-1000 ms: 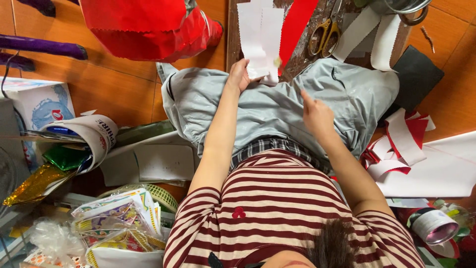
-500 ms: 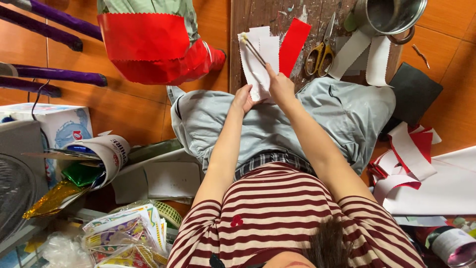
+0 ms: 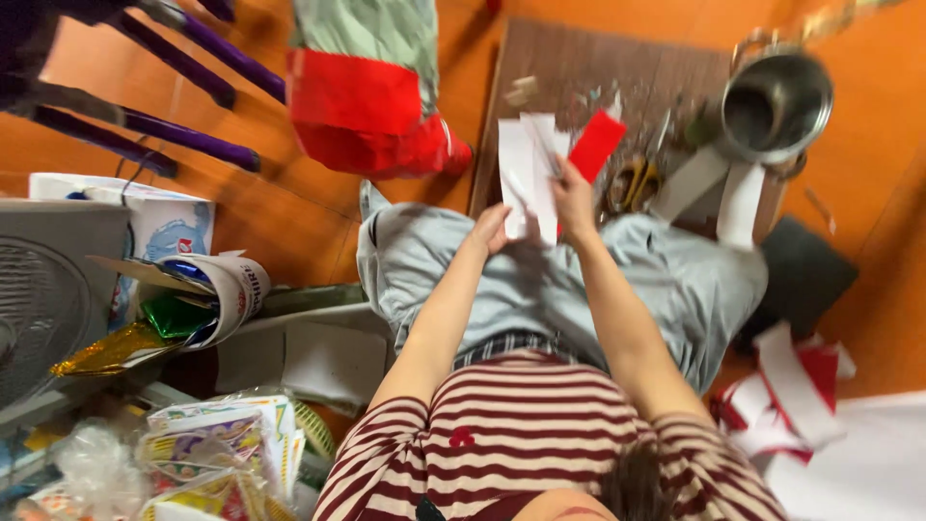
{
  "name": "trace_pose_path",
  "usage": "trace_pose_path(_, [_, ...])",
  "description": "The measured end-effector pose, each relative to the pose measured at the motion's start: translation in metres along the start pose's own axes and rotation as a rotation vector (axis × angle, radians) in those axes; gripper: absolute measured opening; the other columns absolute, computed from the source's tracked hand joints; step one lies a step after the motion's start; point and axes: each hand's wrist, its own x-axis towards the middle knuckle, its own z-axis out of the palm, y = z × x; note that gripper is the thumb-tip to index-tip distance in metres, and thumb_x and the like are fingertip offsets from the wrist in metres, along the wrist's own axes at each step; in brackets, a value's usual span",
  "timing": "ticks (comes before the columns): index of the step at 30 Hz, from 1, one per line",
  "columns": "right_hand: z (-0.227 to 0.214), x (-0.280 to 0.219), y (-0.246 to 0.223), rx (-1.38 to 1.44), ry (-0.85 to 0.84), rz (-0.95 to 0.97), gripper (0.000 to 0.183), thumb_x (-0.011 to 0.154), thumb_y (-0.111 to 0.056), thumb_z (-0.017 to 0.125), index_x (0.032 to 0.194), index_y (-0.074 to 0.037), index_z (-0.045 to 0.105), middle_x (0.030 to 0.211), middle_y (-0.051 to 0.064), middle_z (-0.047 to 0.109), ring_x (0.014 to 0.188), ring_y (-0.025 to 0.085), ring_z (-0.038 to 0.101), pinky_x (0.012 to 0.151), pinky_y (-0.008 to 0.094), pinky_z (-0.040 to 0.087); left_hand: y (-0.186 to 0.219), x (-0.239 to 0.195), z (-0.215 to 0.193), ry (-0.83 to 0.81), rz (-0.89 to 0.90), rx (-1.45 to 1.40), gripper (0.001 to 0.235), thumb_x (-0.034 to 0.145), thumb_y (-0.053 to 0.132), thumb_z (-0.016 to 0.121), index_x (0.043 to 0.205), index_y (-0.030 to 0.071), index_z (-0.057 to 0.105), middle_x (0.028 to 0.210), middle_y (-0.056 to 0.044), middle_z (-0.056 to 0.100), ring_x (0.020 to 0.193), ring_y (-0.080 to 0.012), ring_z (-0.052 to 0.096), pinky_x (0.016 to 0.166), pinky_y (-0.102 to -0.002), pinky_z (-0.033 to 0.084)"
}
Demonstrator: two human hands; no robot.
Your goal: Applying glue to red paper strips and sticking them onto a bamboo frame for craft assembly.
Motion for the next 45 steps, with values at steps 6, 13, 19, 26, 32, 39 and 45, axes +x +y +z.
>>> trace_pose_path(6, [-0.153,0.038,0.039,0.82,0.45,0.383,0.022,0.107,-0.027,0.06,0.122,-0.012,0.062,0.074,0.001,0.059,0.053,0.011,0.049,0.039,0.023,0.034,0.031,-0.028,0.035,-0.019,0.024,0.09,0.039,0.108,0.021,0.042,0.134,-0.005,0.053,0.123,-0.02,0.069,0.102,-0.0365,0.073,0.081,-0.055,0.063])
trace_pose_path(13, [-0.259,0.071,0.133,1.679,0.119,0.341,0.06,0.114,-0.039,0.036,0.113,0.016,0.061,0.105,0.033,0.071,0.09,0.031,0.077,0.047,0.022,0.057,0.045,-0.051,0.068,-0.149,0.091,0.159,0.036,0.108,0.022,0.044,0.137,0.002,0.053,0.123,-0.016,0.068,0.105,-0.033,0.071,0.084,-0.053,0.061])
trace_pose_path(19, [-0.209,0.018,0.098,1.92,0.851,0.364,0.081,0.105,-0.053,0.018,0.117,0.009,0.069,0.104,0.027,0.076,0.083,0.029,0.077,0.059,0.033,0.064,0.045,-0.069,0.098,-0.127,0.028,0.138,0.036,0.107,0.022,0.048,0.138,0.004,0.051,0.13,-0.014,0.065,0.116,-0.03,0.068,0.097,-0.056,0.058])
trace_pose_path(26, [-0.097,-0.063,-0.112,0.204,-0.171,-0.092,0.057,0.081,-0.016,0.074,0.137,-0.019,0.062,0.139,0.017,0.055,0.124,0.03,0.054,0.098,0.042,0.049,0.065,-0.098,0.141,-0.213,0.037,0.074,0.037,0.107,0.021,0.046,0.139,0.003,0.048,0.133,-0.014,0.063,0.117,-0.0303,0.067,0.1,-0.058,0.056])
trace_pose_path(32, [-0.073,-0.059,-0.162,-0.393,-0.191,-0.726,0.025,0.08,-0.012,0.081,0.104,-0.019,0.08,0.138,0.013,0.061,0.135,0.036,0.049,0.109,0.047,0.044,0.07,-0.108,0.129,-0.251,0.111,0.113,0.039,0.109,0.02,0.046,0.14,-0.004,0.05,0.131,-0.019,0.064,0.114,-0.0284,0.069,0.1,-0.05,0.058])
trace_pose_path(39, [-0.066,-0.053,-0.177,-0.029,-0.304,-0.42,0.018,0.085,-0.002,0.076,0.099,-0.013,0.08,0.131,0.007,0.068,0.135,0.029,0.056,0.111,0.042,0.048,0.103,-0.192,0.17,-0.01,0.404,0.581,0.044,0.104,0.032,0.056,0.143,0.013,0.047,0.13,-0.01,0.059,0.12,-0.0226,0.061,0.1,-0.041,0.054])
trace_pose_path(45, [-0.052,-0.05,-0.179,0.209,-0.387,-0.365,0.01,0.092,-0.004,0.077,0.098,0.0,0.069,0.122,0.009,0.069,0.131,0.025,0.062,0.11,0.037,0.05,0.122,-0.27,0.212,-0.022,0.947,1.312,0.021,0.088,0.009,0.074,0.107,0.002,0.07,0.12,-0.013,0.063,0.111,-0.0247,0.064,0.095,-0.038,0.054])
